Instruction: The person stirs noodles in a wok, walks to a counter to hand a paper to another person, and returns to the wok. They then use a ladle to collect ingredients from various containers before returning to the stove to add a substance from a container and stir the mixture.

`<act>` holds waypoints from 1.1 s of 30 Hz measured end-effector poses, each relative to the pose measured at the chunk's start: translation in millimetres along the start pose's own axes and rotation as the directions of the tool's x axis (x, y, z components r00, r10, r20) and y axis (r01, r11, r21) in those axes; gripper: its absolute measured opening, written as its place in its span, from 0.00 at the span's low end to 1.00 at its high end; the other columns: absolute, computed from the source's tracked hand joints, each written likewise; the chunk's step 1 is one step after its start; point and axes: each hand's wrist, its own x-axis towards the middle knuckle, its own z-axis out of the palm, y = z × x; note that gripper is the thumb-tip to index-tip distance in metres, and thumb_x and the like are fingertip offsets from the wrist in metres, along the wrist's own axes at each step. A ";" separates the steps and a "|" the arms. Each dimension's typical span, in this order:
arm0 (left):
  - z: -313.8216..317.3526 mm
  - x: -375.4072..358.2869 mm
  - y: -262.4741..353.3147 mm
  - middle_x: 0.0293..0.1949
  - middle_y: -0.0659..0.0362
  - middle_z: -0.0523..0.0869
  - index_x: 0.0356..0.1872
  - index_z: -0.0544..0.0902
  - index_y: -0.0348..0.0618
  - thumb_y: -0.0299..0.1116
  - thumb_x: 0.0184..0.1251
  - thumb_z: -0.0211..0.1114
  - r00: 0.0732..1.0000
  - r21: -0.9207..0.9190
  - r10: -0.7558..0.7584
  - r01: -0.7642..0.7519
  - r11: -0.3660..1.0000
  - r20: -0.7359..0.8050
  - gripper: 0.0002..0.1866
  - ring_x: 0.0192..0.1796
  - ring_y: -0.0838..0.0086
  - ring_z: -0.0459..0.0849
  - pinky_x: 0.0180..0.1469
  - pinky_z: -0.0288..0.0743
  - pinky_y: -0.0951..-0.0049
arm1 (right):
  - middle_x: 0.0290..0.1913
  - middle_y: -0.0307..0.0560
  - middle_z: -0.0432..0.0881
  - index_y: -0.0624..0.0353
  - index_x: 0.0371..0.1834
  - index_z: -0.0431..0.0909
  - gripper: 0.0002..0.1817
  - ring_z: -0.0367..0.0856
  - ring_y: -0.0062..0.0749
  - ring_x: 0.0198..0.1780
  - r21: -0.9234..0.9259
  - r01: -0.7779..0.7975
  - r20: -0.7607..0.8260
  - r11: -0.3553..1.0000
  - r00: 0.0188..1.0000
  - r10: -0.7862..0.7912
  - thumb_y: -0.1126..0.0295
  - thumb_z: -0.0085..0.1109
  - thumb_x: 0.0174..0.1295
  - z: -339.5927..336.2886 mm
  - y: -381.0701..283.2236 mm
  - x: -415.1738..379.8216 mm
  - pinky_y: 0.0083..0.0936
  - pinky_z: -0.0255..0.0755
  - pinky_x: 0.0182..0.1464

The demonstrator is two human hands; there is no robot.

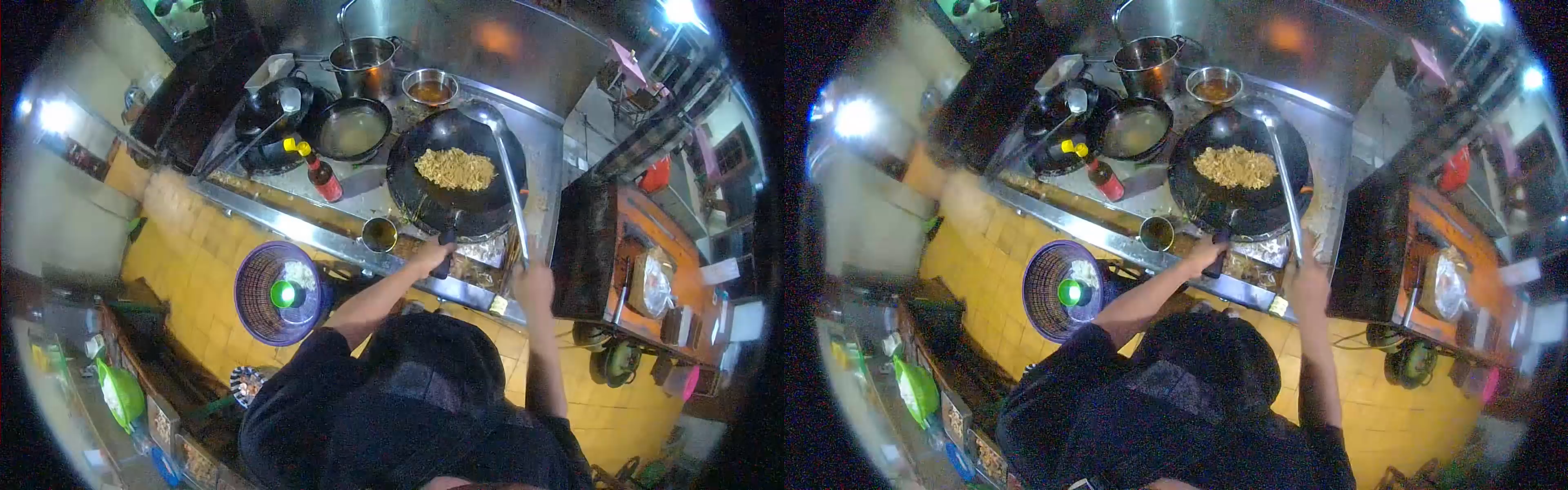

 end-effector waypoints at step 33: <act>-9.1 23.7 1.0 0.21 0.60 0.77 0.40 0.72 0.36 0.34 0.58 0.66 0.997 -0.141 -0.031 0.021 0.990 -0.070 0.15 0.19 0.77 0.76 0.20 0.71 0.76 | 0.20 0.36 0.64 0.52 0.44 0.70 0.09 0.59 0.15 0.12 0.549 -0.798 0.803 -0.249 0.586 -0.109 0.64 0.46 0.66 83.1 30.6 54.3 0.11 0.52 0.10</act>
